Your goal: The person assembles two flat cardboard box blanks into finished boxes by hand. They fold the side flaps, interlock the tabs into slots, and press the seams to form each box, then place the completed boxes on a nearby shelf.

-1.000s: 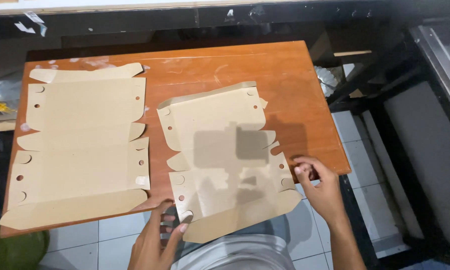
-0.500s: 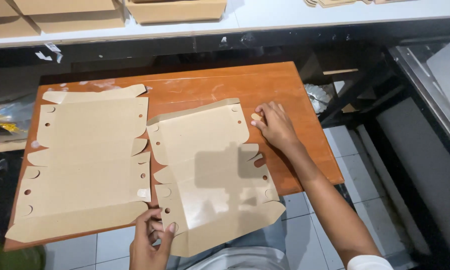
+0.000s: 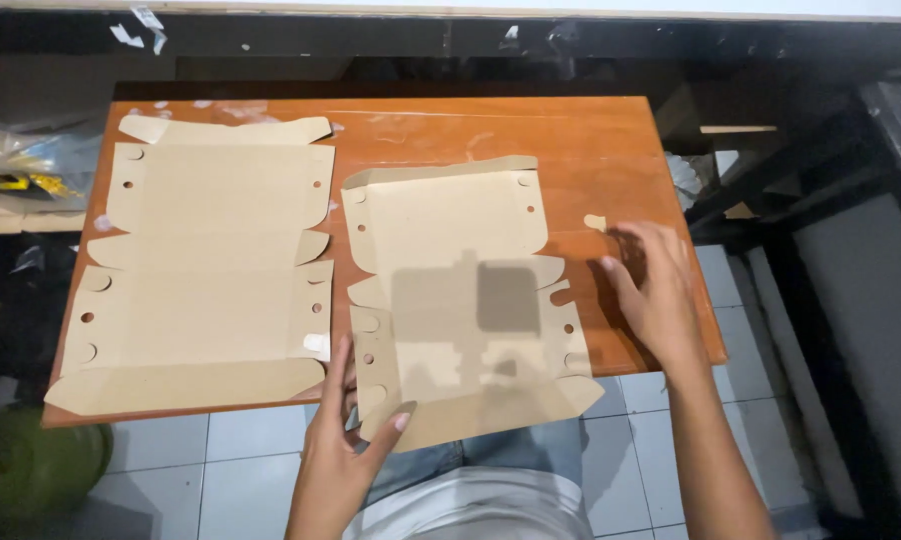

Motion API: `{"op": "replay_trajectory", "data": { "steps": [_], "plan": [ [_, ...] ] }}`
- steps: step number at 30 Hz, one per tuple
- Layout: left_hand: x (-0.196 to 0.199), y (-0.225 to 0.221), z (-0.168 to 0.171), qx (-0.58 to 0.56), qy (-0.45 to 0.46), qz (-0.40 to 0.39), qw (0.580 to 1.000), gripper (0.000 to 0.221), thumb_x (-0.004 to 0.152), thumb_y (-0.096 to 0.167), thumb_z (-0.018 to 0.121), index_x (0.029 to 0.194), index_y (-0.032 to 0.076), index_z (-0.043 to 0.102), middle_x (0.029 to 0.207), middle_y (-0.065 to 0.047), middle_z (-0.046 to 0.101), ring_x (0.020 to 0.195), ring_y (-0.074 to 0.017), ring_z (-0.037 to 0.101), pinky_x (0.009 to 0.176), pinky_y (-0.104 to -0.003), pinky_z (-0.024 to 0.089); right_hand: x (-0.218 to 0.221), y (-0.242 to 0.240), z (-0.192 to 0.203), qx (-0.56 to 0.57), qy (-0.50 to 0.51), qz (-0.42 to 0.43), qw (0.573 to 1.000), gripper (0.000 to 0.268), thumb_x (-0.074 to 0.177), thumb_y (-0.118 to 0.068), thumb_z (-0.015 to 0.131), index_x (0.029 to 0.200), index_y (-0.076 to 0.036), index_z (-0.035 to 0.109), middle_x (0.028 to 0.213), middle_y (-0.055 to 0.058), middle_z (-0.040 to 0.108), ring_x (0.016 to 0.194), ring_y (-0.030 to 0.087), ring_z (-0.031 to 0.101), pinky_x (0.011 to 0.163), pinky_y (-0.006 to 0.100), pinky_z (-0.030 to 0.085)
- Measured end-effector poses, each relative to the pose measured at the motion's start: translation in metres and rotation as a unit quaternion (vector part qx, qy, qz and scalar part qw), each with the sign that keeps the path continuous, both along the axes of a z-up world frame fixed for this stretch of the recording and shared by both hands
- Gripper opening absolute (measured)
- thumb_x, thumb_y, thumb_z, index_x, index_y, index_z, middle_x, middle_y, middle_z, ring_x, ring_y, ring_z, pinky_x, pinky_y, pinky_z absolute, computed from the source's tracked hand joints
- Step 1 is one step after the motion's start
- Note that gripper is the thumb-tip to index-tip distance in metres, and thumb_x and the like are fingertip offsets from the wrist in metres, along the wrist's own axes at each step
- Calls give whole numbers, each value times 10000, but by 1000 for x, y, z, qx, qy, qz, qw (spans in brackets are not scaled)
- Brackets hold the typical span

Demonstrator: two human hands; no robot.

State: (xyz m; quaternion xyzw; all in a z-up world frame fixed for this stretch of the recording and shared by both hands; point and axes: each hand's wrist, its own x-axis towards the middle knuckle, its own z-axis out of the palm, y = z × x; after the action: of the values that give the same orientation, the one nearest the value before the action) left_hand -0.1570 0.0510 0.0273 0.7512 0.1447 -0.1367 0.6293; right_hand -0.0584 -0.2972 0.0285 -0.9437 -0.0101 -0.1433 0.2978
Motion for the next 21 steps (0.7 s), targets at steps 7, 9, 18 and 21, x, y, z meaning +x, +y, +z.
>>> {"op": "replay_trajectory", "data": {
  "steps": [7, 9, 18, 21],
  "plan": [
    [7, 4, -46, -157, -29, 94, 983, 669, 892, 208, 676, 1521, 157, 455, 1097, -140, 777, 964, -158, 745, 738, -287, 580, -124, 72, -23, 29, -89, 145, 985, 326, 880, -374, 683, 1018, -79, 701, 1093, 37, 724, 1039, 254, 662, 983, 376, 479],
    [14, -2, -48, -156, -57, 44, 985, 603, 919, 168, 682, 1485, 99, 483, 947, -91, 737, 824, -121, 709, 640, -271, 563, -138, 105, -36, -24, -114, 276, 954, 360, 883, -419, 767, 1090, -135, 688, 1137, 49, 682, 1012, 238, 647, 908, 421, 461],
    [14, -9, -45, -141, -70, 32, 987, 617, 891, 158, 713, 1470, 93, 508, 791, -39, 604, 743, -99, 670, 655, -270, 596, -114, 152, -24, 19, -120, 204, 972, 257, 907, -52, 699, 1163, -60, 677, 767, -12, 623, 677, 186, 569, 709, 332, 486],
    [12, -13, -32, -167, -35, 51, 984, 571, 878, 150, 714, 1417, 134, 526, 756, -44, 593, 702, -89, 631, 584, -316, 616, -112, 149, -35, 44, -103, 167, 980, 291, 909, -35, 744, 1188, -69, 671, 831, 25, 662, 678, 131, 623, 631, 252, 590]
  ]
}}
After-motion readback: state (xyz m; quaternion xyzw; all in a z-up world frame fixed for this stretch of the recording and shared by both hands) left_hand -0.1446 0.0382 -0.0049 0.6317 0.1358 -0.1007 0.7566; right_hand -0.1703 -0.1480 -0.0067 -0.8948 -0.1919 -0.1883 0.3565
